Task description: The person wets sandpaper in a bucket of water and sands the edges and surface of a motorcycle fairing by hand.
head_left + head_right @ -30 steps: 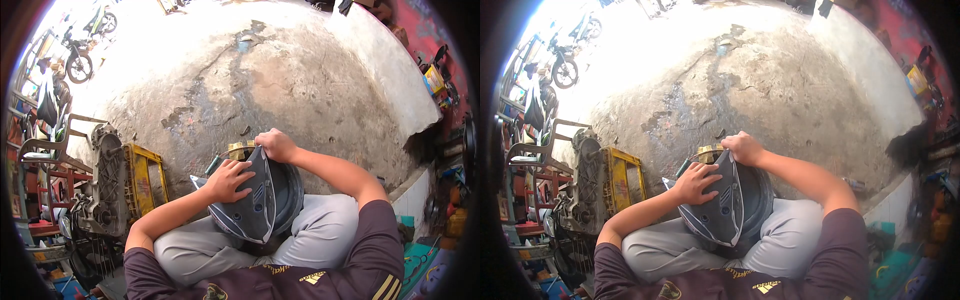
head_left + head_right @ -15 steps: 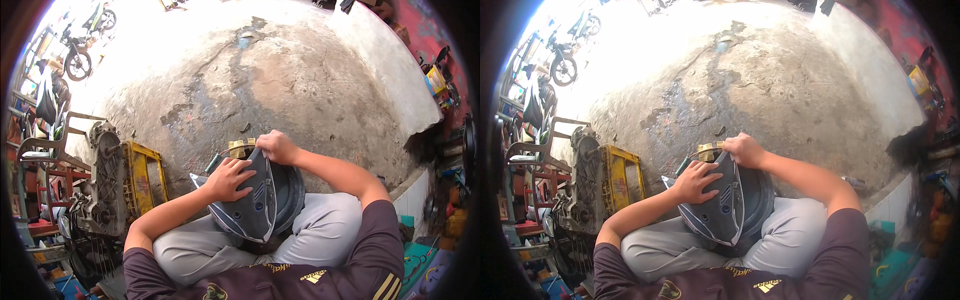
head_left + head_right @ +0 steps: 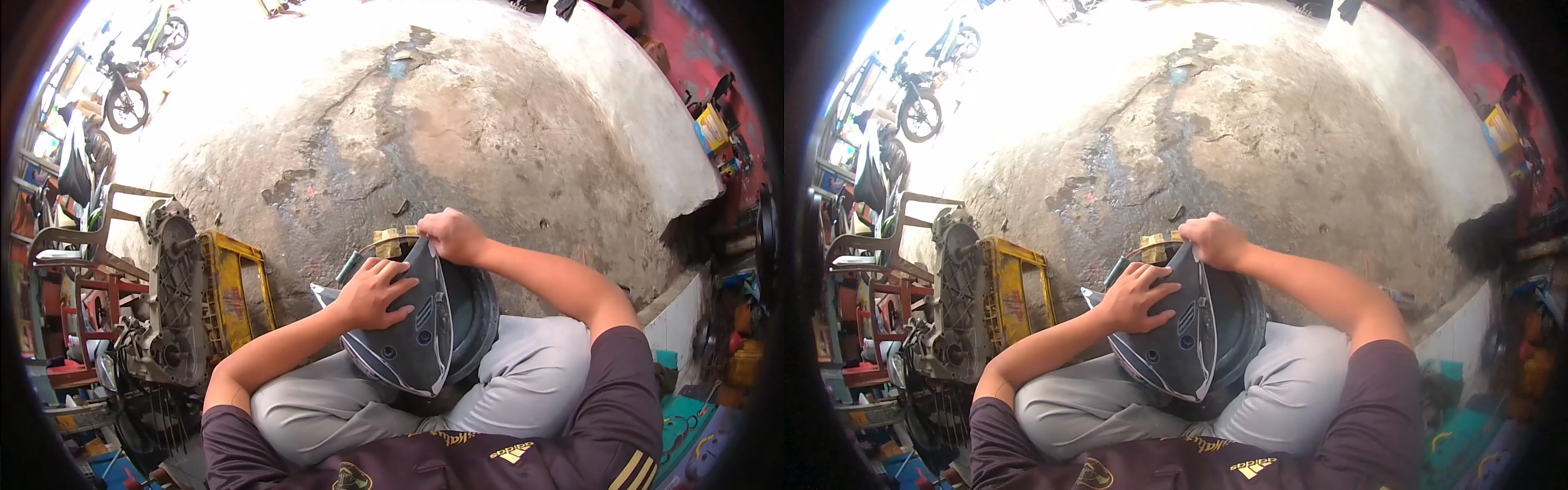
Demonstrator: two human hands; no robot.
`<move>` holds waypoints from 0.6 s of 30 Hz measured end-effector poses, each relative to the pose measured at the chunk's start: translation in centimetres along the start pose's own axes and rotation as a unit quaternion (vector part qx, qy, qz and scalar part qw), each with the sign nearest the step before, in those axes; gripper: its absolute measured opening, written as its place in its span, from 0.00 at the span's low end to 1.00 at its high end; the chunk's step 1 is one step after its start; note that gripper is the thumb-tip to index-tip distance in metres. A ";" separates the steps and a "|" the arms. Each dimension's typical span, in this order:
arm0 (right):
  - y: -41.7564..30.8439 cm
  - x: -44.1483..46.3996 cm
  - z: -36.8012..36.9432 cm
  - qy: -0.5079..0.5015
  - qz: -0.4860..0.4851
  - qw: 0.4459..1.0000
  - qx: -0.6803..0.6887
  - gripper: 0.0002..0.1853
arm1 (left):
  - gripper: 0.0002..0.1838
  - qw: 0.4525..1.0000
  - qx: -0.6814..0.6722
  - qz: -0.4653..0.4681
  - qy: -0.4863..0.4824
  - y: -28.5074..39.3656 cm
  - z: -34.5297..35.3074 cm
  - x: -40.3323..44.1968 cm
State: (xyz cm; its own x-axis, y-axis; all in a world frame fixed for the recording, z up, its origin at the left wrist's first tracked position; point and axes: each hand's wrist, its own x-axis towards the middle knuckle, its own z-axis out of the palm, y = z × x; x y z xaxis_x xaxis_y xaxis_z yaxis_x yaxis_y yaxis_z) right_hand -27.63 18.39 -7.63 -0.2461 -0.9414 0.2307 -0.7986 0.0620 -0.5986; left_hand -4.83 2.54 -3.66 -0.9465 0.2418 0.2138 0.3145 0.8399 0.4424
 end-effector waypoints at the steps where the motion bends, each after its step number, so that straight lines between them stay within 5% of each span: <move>1: -0.8 -0.3 0.1 0.000 -0.013 1.000 -0.004 0.06 | 0.29 1.000 -0.001 -0.001 0.000 0.0 0.0 0.0; 18: 0.8 0.1 -0.2 0.010 -0.047 0.998 -0.029 0.05 | 0.29 1.000 0.001 0.003 0.010 -0.2 0.2 -0.1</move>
State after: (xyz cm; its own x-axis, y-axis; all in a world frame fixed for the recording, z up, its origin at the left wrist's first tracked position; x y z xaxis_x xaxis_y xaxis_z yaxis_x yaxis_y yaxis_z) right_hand -28.41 18.43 -7.97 -0.1780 -0.9375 0.2991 -0.8490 -0.0074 -0.5284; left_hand -4.77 2.49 -3.95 -0.9429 0.2371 0.2338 0.3201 0.8390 0.4401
